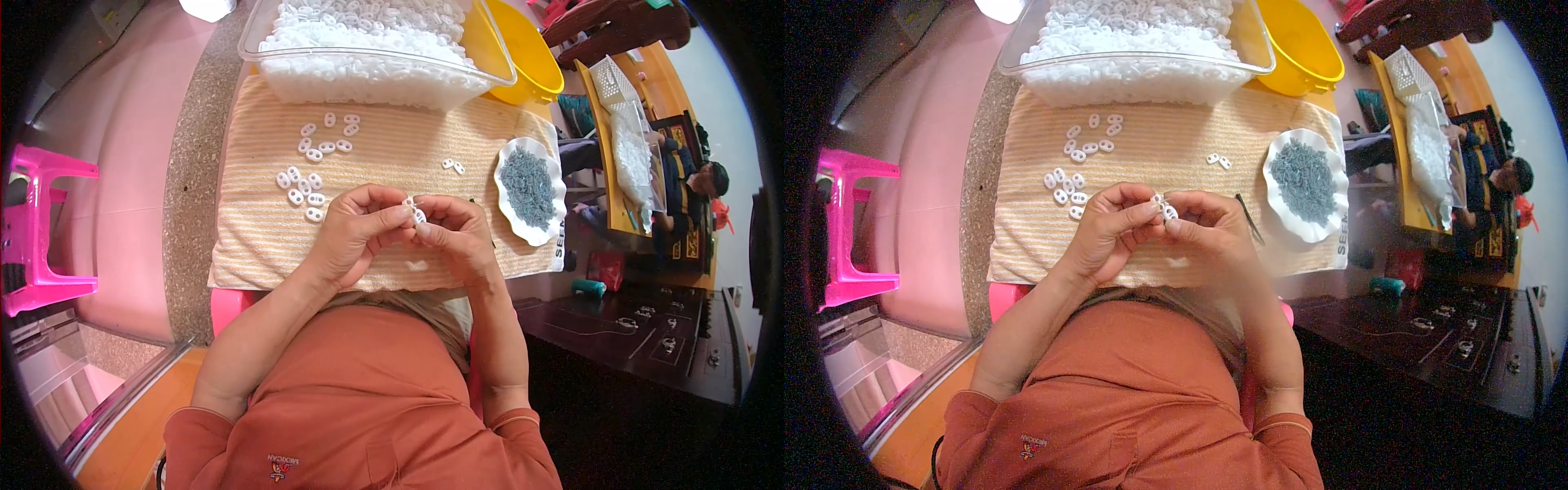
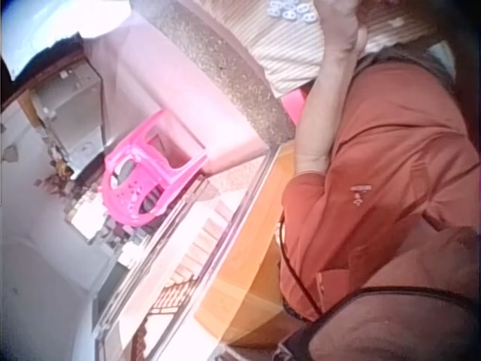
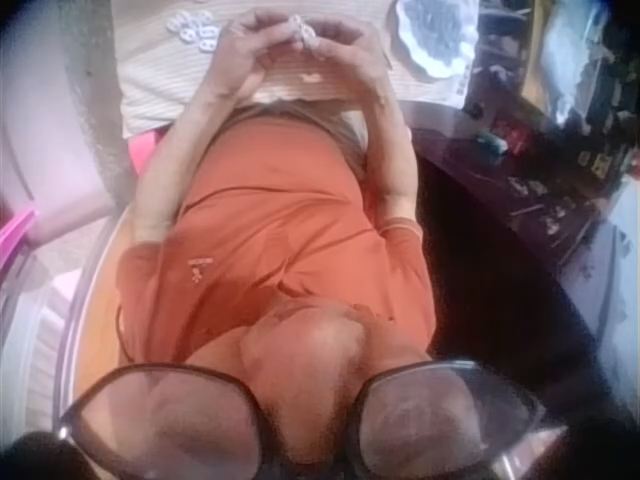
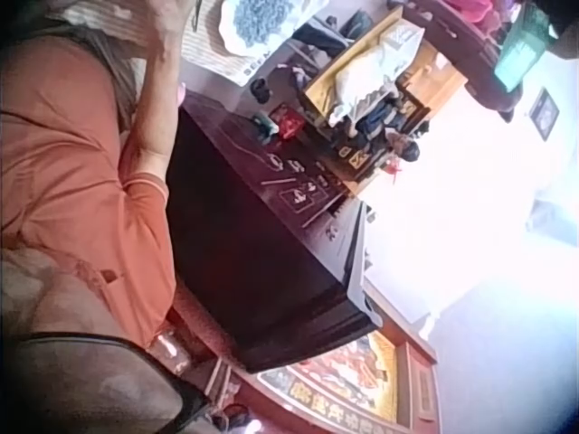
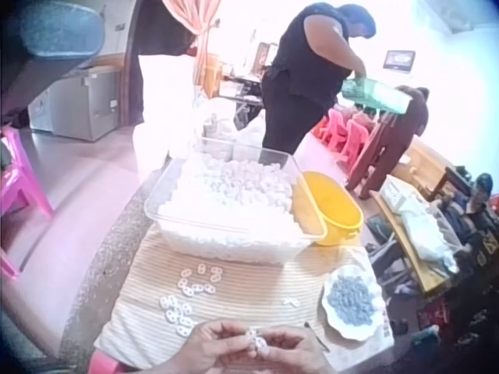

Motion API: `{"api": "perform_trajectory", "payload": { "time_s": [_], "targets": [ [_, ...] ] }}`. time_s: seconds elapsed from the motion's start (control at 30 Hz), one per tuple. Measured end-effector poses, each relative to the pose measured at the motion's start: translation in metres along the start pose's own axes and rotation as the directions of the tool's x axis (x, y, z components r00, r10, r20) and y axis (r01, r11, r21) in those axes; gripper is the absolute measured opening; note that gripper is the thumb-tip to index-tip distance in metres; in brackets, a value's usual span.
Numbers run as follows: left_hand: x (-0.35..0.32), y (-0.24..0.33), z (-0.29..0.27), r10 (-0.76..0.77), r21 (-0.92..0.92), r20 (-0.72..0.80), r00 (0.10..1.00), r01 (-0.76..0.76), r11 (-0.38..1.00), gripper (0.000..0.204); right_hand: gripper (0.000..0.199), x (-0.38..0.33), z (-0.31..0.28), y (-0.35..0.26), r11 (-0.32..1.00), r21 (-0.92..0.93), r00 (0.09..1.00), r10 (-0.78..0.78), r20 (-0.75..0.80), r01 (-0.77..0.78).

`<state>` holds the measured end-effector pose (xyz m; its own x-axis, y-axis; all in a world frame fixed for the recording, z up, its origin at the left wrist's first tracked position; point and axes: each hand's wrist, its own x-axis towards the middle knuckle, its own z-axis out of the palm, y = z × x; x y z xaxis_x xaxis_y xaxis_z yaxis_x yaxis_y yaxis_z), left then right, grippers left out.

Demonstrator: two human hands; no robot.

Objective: Assembling small white plastic components by manually inserting tiny black pins.

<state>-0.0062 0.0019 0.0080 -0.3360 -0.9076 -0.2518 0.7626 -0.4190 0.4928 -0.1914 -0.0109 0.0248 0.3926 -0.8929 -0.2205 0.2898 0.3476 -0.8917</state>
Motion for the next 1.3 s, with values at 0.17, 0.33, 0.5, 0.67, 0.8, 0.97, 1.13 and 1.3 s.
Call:
{"api": "perform_trajectory", "payload": {
  "time_s": [0.17, 0.33, 0.5, 0.67, 0.8, 0.97, 1.13, 1.3],
  "targets": [
    [0.000, 0.000, 0.000, -0.010, 0.026, -0.006, 1.000, 0.011, 1.000, 0.014, 0.031, 0.000, -0.002, -0.002, 0.997, -0.065, 0.999, 0.039, 0.033, -0.037],
    [0.001, -0.003, -0.001, 0.005, 0.072, 0.009, 1.000, -0.005, 0.997, 0.015, 0.031, 0.000, 0.000, -0.002, 0.999, -0.032, 1.000, -0.016, 0.004, 0.017],
    [-0.001, -0.002, 0.002, 0.001, 0.081, -0.036, 0.999, 0.002, 0.997, 0.014, 0.029, 0.002, -0.005, -0.001, 0.992, -0.097, 0.997, -0.079, -0.009, 0.078],
    [0.002, -0.007, -0.001, 0.017, 0.117, -0.018, 1.000, -0.015, 0.993, 0.013, 0.033, 0.000, -0.006, -0.005, 0.996, -0.071, 0.995, -0.061, -0.073, 0.056],
    [0.001, -0.006, 0.001, 0.009, 0.135, -0.027, 1.000, -0.005, 0.991, 0.014, 0.033, 0.001, -0.011, -0.001, 0.992, -0.105, 0.994, -0.072, -0.076, 0.064],
    [0.000, -0.005, 0.002, 0.019, 0.164, -0.038, 0.999, -0.012, 0.986, 0.015, 0.033, 0.001, -0.010, 0.000, 0.992, -0.111, 0.995, -0.072, -0.067, 0.064],
    [0.000, -0.004, 0.004, 0.006, 0.169, -0.065, 0.998, 0.005, 0.986, 0.015, 0.031, 0.000, -0.010, -0.002, 0.989, -0.123, 0.993, -0.088, -0.077, 0.078],
    [0.000, -0.005, 0.005, 0.010, 0.178, -0.080, 0.997, 0.004, 0.984, 0.015, 0.029, 0.000, -0.011, -0.001, 0.988, -0.132, 0.994, -0.094, -0.062, 0.085]
  ]
}}
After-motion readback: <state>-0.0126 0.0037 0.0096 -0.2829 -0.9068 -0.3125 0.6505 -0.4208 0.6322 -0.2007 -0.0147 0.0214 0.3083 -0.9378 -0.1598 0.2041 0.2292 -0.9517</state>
